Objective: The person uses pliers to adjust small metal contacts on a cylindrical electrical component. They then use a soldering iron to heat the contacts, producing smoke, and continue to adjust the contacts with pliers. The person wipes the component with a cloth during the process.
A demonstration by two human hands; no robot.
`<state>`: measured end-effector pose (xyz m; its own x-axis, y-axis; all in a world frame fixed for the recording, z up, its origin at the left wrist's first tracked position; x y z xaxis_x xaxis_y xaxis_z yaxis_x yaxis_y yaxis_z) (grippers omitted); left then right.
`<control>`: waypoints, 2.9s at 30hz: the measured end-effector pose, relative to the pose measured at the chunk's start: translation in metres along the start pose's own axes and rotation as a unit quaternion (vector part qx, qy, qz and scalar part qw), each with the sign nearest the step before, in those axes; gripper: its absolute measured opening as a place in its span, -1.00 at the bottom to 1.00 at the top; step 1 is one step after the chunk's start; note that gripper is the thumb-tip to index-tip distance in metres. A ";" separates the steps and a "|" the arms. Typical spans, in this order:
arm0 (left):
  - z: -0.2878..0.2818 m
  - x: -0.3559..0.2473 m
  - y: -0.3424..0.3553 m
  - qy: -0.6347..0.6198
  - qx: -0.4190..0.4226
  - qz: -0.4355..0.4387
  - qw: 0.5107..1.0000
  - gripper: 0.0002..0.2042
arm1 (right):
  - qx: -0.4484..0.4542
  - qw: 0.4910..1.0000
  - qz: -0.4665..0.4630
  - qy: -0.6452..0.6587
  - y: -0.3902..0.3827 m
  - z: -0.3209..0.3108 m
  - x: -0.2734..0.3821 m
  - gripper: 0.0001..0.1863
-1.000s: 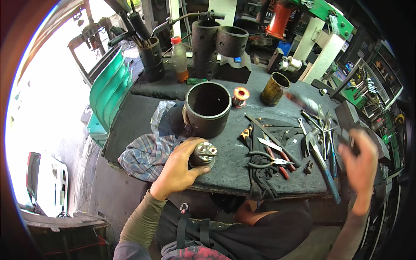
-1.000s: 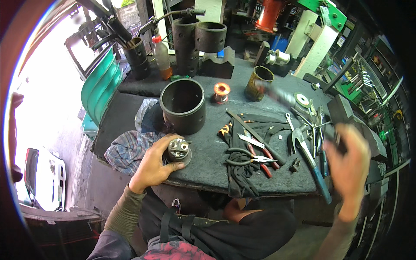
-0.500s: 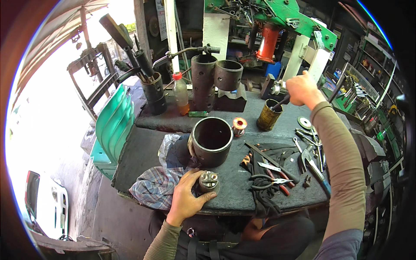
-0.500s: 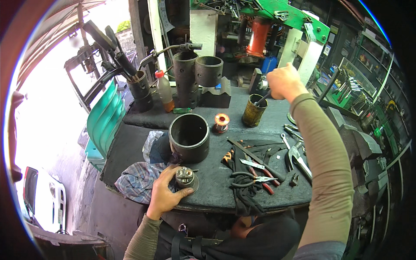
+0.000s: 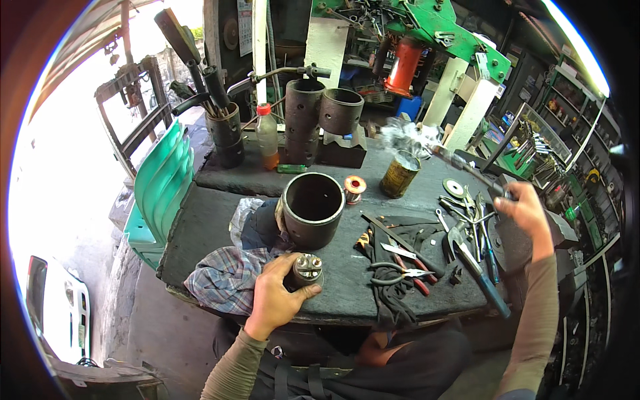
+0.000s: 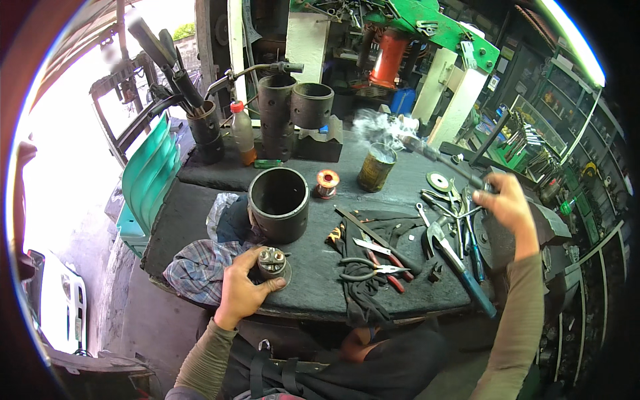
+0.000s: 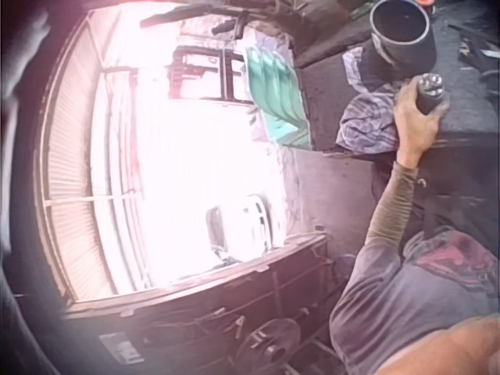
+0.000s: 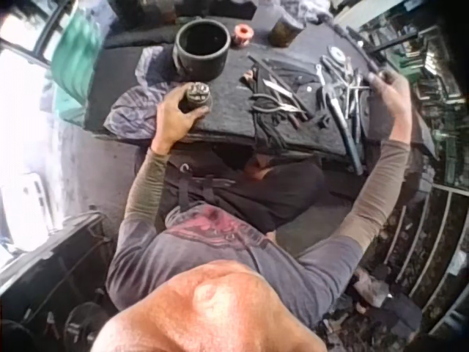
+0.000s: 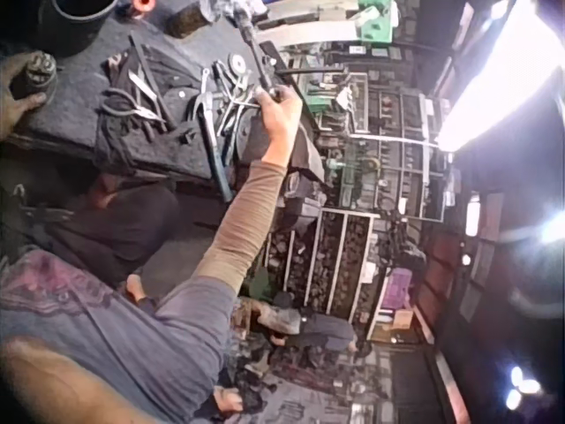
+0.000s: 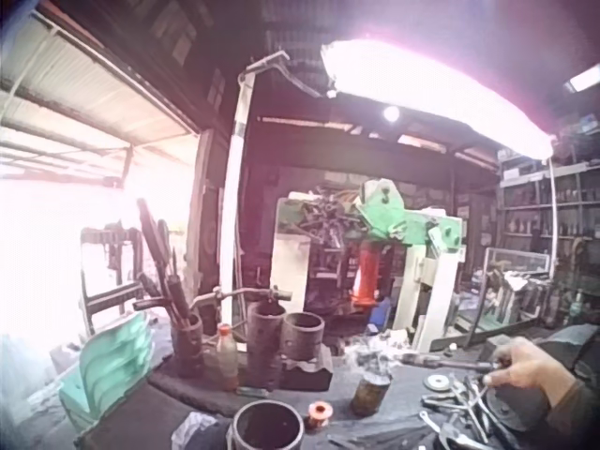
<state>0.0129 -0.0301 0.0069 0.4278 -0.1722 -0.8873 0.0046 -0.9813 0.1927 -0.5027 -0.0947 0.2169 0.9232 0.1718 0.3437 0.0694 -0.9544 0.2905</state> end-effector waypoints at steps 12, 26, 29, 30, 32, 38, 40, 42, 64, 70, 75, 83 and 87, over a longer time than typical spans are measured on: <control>-0.012 -0.048 -0.010 0.038 -0.010 0.050 0.998 -0.31 | -0.011 0.965 0.013 0.261 -0.166 0.088 0.054 -0.46; -0.004 -0.026 -0.015 0.044 0.002 0.025 0.999 -0.33 | 0.039 0.969 0.016 0.243 -0.191 0.106 0.076 -0.48; -0.005 -0.025 -0.014 0.032 0.009 0.029 0.999 -0.33 | 0.049 0.969 0.010 0.244 -0.190 0.109 0.083 -0.47; -0.005 -0.024 -0.014 0.033 0.008 0.031 0.999 -0.33 | 0.051 0.968 0.010 0.247 -0.189 0.109 0.086 -0.47; -0.006 -0.023 -0.015 0.036 0.004 0.034 0.999 -0.33 | 0.060 0.967 0.011 0.247 -0.188 0.111 0.089 -0.46; -0.004 -0.020 -0.015 0.020 0.005 0.054 0.998 -0.33 | 0.068 0.970 -0.008 0.234 -0.186 0.110 0.101 -0.44; -0.006 -0.019 -0.016 0.024 0.014 0.053 0.998 -0.33 | 0.067 0.971 -0.014 0.227 -0.186 0.111 0.104 -0.44; -0.006 -0.024 -0.018 0.016 0.011 0.063 0.998 -0.32 | 0.076 0.972 -0.017 0.220 -0.186 0.110 0.109 -0.44; -0.001 -0.004 -0.021 0.016 0.034 0.078 0.996 -0.47 | 0.080 0.978 -0.040 0.187 -0.187 0.119 0.129 -0.50; -0.002 -0.016 -0.017 0.113 0.020 0.141 0.983 -0.39 | 0.073 0.980 -0.047 0.177 -0.189 0.119 0.129 -0.50; -0.005 -0.011 -0.015 0.057 0.037 0.140 0.988 -0.45 | 0.056 0.986 -0.062 0.143 -0.190 0.117 0.135 -0.51; -0.003 -0.029 -0.014 0.091 0.046 0.099 0.990 -0.59 | 0.044 0.991 -0.115 0.061 -0.188 0.107 0.149 -0.51; 0.002 -0.022 -0.009 0.043 0.030 0.123 0.991 -0.50 | 0.051 0.992 -0.096 0.062 -0.188 0.102 0.152 -0.49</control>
<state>0.0016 -0.0175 0.0238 0.4847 -0.4011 -0.7773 -0.1626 -0.9145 0.3706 -0.3370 0.0859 0.1229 0.8357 0.3755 0.4007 0.2829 -0.9198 0.2720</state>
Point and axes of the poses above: each hand's wrist, its own y-axis towards the middle knuckle, its own z-axis out of the palm, x = y × z, the point moved 2 cm from there along y, towards the middle knuckle, and after that the axes turned 14 degrees about -z, right-handed, at the moved point
